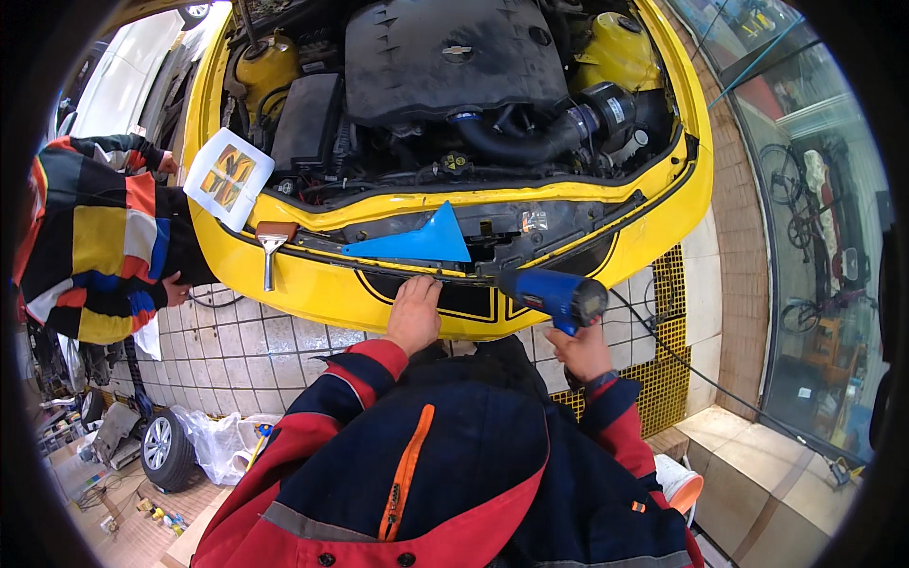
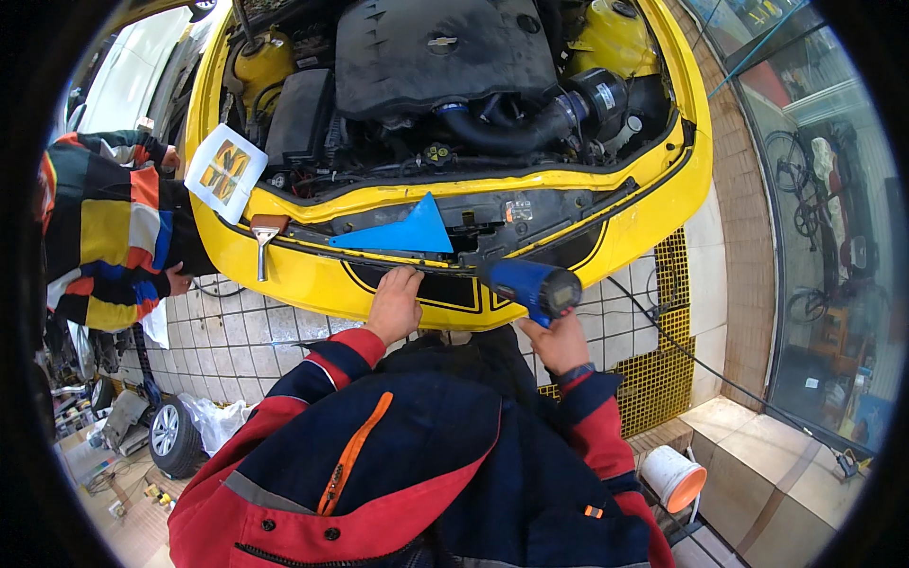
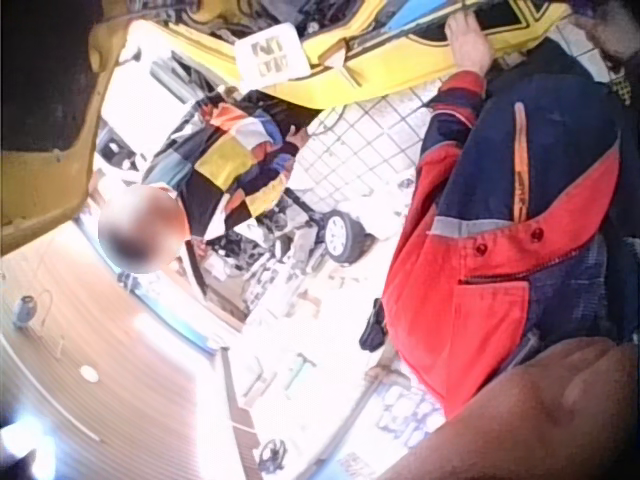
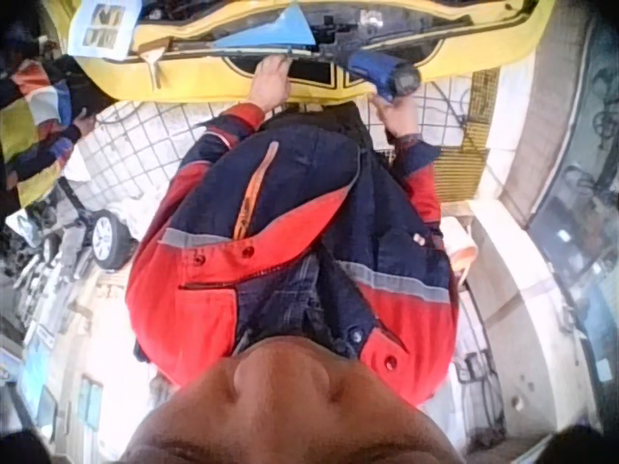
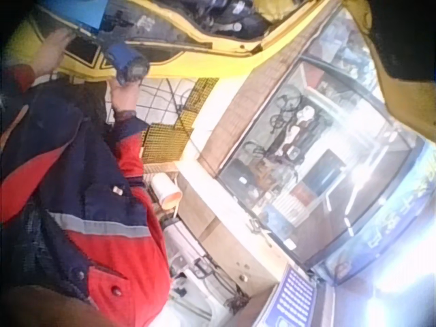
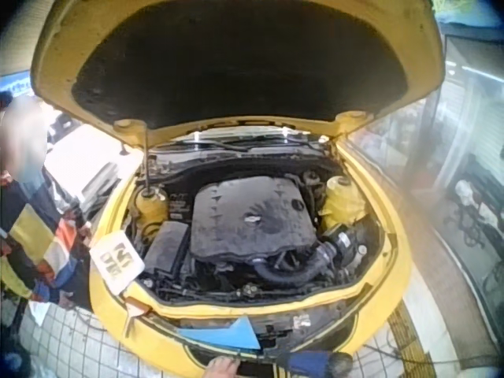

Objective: The person applies a transparent protective film to the front bumper of a yellow car. They use a heat gun to warm the film and a blue squeegee to smooth it onto the surface, working along the bumper edges and contours.

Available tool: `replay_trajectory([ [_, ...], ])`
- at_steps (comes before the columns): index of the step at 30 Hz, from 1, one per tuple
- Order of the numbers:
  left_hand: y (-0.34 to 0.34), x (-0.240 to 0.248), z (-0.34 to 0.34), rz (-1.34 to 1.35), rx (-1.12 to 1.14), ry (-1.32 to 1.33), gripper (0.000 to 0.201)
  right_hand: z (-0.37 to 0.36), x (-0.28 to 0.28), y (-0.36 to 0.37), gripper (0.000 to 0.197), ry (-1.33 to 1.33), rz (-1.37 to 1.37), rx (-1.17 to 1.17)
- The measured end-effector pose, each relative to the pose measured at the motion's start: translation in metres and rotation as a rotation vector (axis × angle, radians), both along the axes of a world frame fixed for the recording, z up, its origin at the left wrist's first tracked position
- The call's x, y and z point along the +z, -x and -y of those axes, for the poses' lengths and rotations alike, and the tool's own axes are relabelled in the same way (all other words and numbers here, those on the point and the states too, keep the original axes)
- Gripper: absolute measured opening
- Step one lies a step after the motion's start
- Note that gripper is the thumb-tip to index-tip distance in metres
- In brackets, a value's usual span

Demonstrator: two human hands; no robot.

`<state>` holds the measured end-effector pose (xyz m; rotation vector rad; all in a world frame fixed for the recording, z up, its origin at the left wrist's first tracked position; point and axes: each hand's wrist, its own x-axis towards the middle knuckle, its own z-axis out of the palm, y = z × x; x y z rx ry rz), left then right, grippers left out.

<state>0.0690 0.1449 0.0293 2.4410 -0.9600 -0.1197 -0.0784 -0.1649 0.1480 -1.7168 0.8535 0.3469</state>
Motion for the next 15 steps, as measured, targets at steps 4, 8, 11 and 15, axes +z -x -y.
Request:
replay_trajectory([
  [4,-0.009,0.002,0.005,-0.074,-0.021,-0.064,0.056,0.018,0.007,0.031,0.029,-0.097,0.007,-0.165],
  [8,-0.013,-0.001,0.014,-0.005,-0.075,-0.148,0.055,0.022,0.011,0.035,0.024,-0.082,0.051,-0.178],
  [11,-0.008,-0.006,0.024,0.189,-0.126,-0.290,0.050,0.020,0.015,0.026,0.025,-0.094,0.050,-0.165],
  [15,-0.022,-0.011,0.015,-0.208,-0.028,-0.152,0.048,0.018,0.020,0.008,0.027,-0.062,0.076,-0.090],
])
